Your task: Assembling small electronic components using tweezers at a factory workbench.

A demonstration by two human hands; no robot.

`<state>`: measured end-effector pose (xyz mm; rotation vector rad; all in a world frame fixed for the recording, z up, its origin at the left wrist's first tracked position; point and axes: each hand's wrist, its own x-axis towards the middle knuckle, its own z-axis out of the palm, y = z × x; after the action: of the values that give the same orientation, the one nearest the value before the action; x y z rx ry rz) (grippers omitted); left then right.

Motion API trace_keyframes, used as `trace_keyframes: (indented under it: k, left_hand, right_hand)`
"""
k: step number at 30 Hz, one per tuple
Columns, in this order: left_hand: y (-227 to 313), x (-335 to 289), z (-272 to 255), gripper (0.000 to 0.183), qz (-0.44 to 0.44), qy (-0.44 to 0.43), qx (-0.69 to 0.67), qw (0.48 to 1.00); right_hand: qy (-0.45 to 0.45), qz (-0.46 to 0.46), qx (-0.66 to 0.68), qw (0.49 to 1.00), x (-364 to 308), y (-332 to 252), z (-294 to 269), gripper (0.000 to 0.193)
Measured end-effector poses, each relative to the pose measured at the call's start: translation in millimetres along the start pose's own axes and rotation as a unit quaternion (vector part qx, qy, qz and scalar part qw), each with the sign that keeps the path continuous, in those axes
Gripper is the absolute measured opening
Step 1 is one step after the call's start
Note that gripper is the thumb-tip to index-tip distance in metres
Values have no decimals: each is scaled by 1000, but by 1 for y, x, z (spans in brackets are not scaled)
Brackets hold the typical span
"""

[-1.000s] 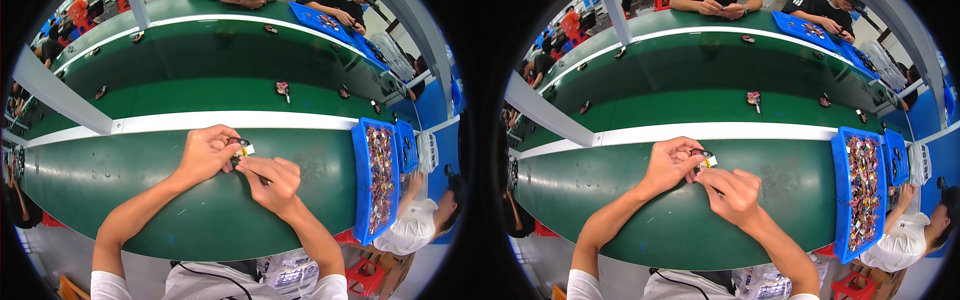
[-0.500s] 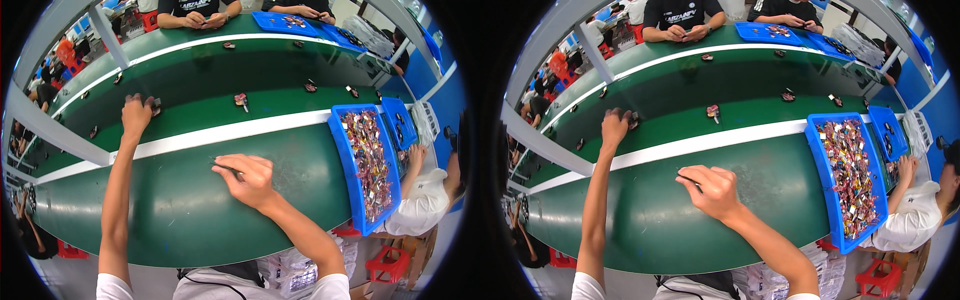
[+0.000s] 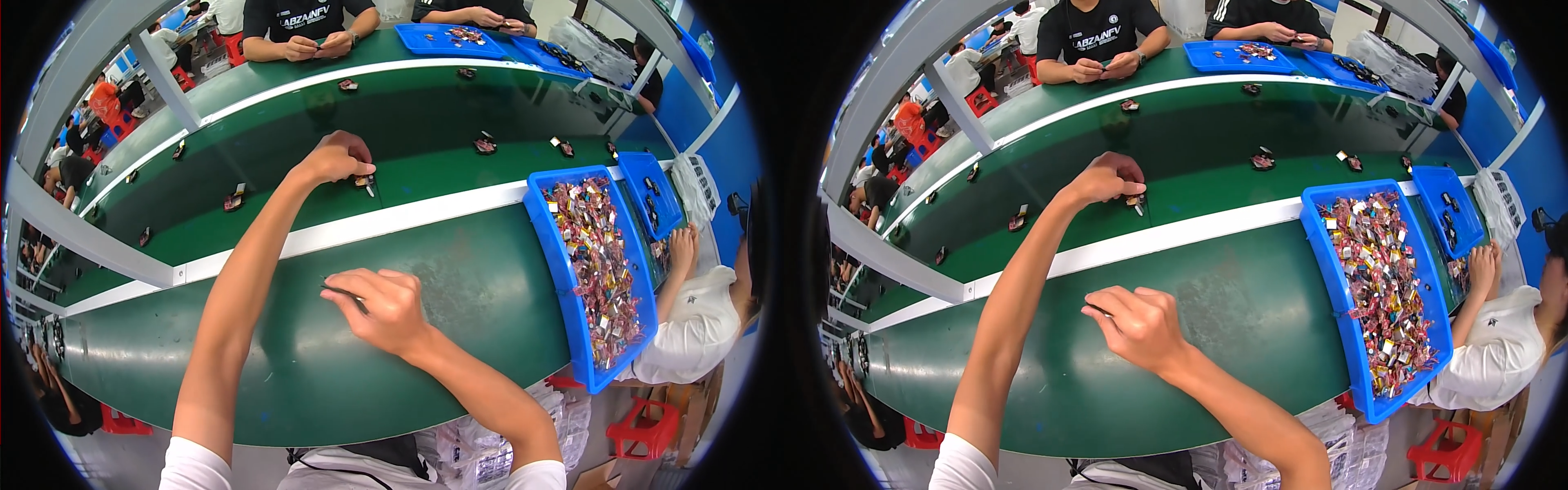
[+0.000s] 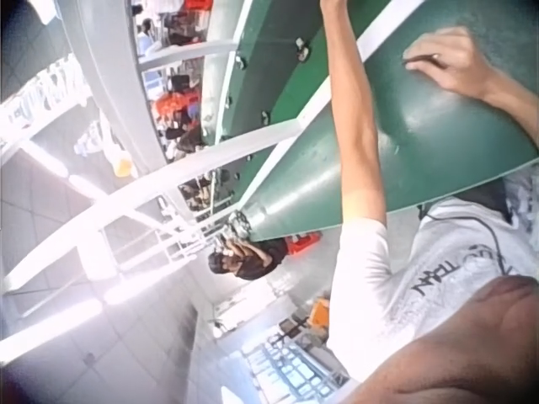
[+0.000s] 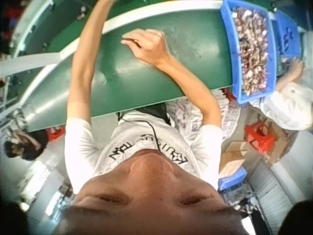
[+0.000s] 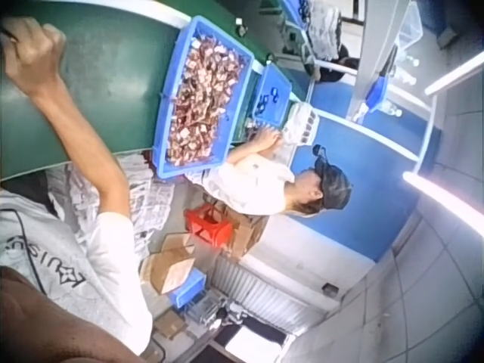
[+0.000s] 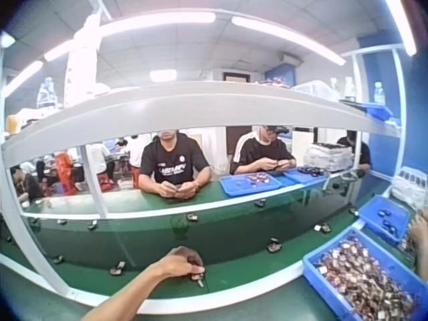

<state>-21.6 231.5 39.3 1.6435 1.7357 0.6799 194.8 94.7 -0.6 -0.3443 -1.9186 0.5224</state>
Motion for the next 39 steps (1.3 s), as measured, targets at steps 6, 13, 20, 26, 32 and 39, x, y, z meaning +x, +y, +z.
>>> trace_keyframes:
  k: [6, 13, 20, 26, 32, 39]
  left_hand:
    - [-4, -11, -10, 20, -77, -22, -20, 997]
    - [-10, -82, -14, 13, -46, 84, -102, 990]
    - [-12, -171, 25, 16, -48, 194, -224, 954]
    - [-10, -207, 63, 19, -60, 194, -323, 924]
    - [-16, -209, 71, 17, 16, 197, -283, 938]
    - [-18, -209, 70, 14, 26, 198, -292, 936]
  right_hand:
    - [-10, 6, 5, 1000, 0, -3, 0, 15]
    - [-19, 63, 27, 997, 7, -14, -2, 13]
    - [11, 225, 151, 963, 3, -4, -8, 13]
    - [29, 320, 228, 919, 10, -10, -15, 9]
    - [-6, 313, 173, 934, 5, -5, -13, 9]
    - [-16, 336, 155, 929, 7, -4, -11, 9]
